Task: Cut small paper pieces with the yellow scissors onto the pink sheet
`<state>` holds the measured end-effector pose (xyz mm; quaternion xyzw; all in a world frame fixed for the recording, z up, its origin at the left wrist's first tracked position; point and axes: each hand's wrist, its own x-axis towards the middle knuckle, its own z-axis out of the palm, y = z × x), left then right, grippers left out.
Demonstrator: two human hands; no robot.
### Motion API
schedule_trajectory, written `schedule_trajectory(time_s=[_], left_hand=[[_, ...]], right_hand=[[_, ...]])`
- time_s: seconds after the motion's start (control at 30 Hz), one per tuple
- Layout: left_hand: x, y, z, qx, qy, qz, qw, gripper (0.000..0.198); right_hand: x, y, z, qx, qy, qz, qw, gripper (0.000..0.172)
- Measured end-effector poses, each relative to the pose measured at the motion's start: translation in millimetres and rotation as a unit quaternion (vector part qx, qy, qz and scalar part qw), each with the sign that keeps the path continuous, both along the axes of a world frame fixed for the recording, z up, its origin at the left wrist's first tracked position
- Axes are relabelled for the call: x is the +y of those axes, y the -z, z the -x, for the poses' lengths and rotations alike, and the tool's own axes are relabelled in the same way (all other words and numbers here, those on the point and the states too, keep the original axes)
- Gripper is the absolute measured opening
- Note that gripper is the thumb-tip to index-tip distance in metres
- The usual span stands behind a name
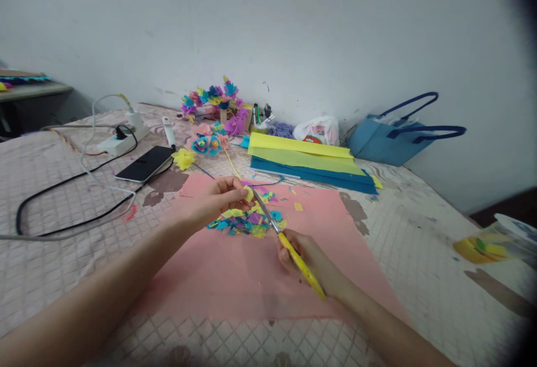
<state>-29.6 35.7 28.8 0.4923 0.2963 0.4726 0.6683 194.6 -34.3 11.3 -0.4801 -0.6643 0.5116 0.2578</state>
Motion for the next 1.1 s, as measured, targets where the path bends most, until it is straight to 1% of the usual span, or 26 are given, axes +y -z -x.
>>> schedule_trajectory(time_s=[0.17, 0.33, 0.57, 0.8, 0.97, 1.03, 1.1], left_hand=[[0, -0.1, 1, 0.017, -0.002, -0.007, 1.000, 0.026], [1, -0.5, 1, 0.017, 0.002, -0.013, 1.000, 0.026], [0, -2.4, 2, 0.025, 0.005, -0.023, 0.999, 0.028], [1, -1.0, 2, 0.020, 0.008, -0.026, 0.999, 0.027], [1, -3.2, 3, 0.027, 0.007, -0.027, 0.999, 0.028], [0, -3.6, 3, 0.027, 0.003, -0.022, 0.999, 0.029], [-2, -2.6, 1, 0.026, 0.000, -0.011, 1.000, 0.030]], right_hand=[[-1, -3.4, 1, 0.005, -0.001, 0.000, 1.000, 0.007], [1, -0.1, 1, 0.011, 0.008, 0.013, 1.000, 0.003], [1, -0.4, 1, 0.019, 0.022, 0.038, 0.999, 0.009], [0, -6.9, 5, 0.049, 0.051, 0.088, 0.994, 0.015], [0, -11.6, 8, 0.063, 0.079, 0.134, 0.986, 0.019], [0, -11.3, 8, 0.047, 0.075, 0.121, 0.989, 0.022], [1, -9.6, 7, 0.014, 0.059, 0.082, 0.995, 0.030]])
